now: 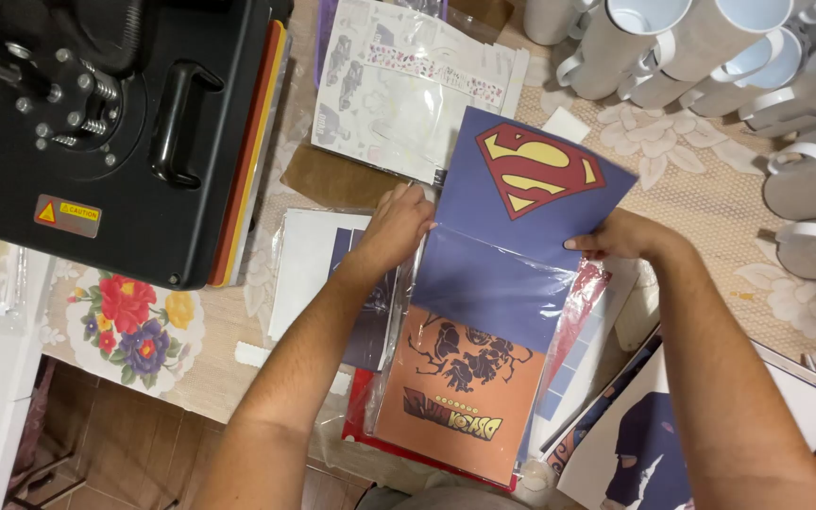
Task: The person handles several printed transfer sheets with logos and character images, peels off backing paper, and places each sheet into a clear plastic sleeve. The person stacks the packaged sheets on the table next to a heat press and stacks of white mugs.
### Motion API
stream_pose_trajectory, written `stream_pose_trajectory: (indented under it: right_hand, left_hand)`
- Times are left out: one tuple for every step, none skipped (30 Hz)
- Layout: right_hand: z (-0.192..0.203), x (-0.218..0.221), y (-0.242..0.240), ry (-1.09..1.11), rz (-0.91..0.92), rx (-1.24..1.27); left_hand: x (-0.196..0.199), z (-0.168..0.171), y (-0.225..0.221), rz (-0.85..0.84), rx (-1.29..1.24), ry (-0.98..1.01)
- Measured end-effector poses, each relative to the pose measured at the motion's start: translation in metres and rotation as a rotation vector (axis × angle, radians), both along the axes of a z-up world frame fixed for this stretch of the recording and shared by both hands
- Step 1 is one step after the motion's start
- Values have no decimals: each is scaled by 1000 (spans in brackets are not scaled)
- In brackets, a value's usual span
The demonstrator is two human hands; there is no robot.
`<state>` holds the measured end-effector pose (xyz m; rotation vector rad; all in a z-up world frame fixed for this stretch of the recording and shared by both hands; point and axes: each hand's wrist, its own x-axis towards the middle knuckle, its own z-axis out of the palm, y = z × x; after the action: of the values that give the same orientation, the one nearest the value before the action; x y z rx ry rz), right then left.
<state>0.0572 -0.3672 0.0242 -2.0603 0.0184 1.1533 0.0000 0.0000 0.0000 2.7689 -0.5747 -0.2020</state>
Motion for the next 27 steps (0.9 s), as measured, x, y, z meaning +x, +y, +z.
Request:
stream_pose_trajectory:
  right_hand:
    - [-12, 3, -2, 4, -1, 1]
    - [-25, 6, -3, 17, 58, -10]
    - [-36, 11, -6, 27, 114, -25]
    - [-53, 7, -6, 27, 111, -26]
    - [-70, 5, -6, 32, 168, -25]
    - [-86, 3, -6, 37, 224, -23]
    - [-42, 4, 5, 36, 230, -24]
    - [2, 4, 16, 25, 175, 24]
    - [45, 4, 29, 13, 119, 74]
    - [58, 7, 36, 11, 124, 76]
    - [70, 8, 42, -124, 10, 124]
    - [83, 9, 48, -259, -106, 170]
    - [52, 26, 40, -262, -108, 170]
    - [21, 42, 32, -422, -63, 70]
    - [-10, 59, 24, -582, -14, -30]
    - [-7, 63, 34, -585, -15, -29]
    - [-5, 64, 43, -650, 95, -178]
    - [-3, 65, 53, -712, 206, -328]
    - [-21, 71, 53, -706, 207, -330]
    - [-40, 76, 54, -694, 249, -349]
    - [-58, 82, 56, -686, 294, -367]
    - [-51, 77, 54, -685, 298, -366]
    - [-43, 73, 50, -671, 254, -327]
    - [-34, 68, 47, -656, 209, -288]
    - [-31, 62, 43, -658, 213, -291]
    - [-27, 56, 40, -646, 216, -299]
    - [-25, 48, 36, -634, 218, -306]
  left_hand:
    - [0, 0, 0, -1, 1, 4]
    - [0, 1, 0, -2, -3, 3]
    - [1, 1, -1, -5, -9, -1]
    - [1, -2, -1, -8, -11, -1]
    - [1, -4, 0, -5, -17, 4]
    - [1, -6, 1, -2, -24, 10]
    - [1, -8, 0, 3, -24, 9]
    - [1, -10, 0, 0, -27, 3]
    - [2, -11, 2, -4, -26, -3]
    - [3, -11, 0, 1, -24, -5]
    - [2, -11, -2, -34, 25, -29]
    - [2, -11, -5, -69, 75, -52]
    - [0, -13, -12, -71, 74, -55]
    - [-2, -15, -18, -97, 91, -39]
    - [-4, -16, -25, -120, 108, -23]
    - [-2, -18, -34, -120, 109, -27]
    - [-4, -21, -44, -139, 97, -32]
    - [-5, -24, -53, -159, 84, -37]
    - [-6, -27, -61, -160, 81, -32]
    - [-7, -30, -69, -175, 62, -9]
    - [-7, -33, -76, -185, 45, 11]
    - [-8, -35, -77, -181, 44, 13]
    - [-7, -36, -79, -154, -9, 26]
    - [-7, -38, -81, -127, -63, 38]
    - [-8, -32, -78, -124, -66, 36]
    - [-10, -27, -75, -106, -146, 56]
    - [-12, -22, -72, -89, -223, 77]
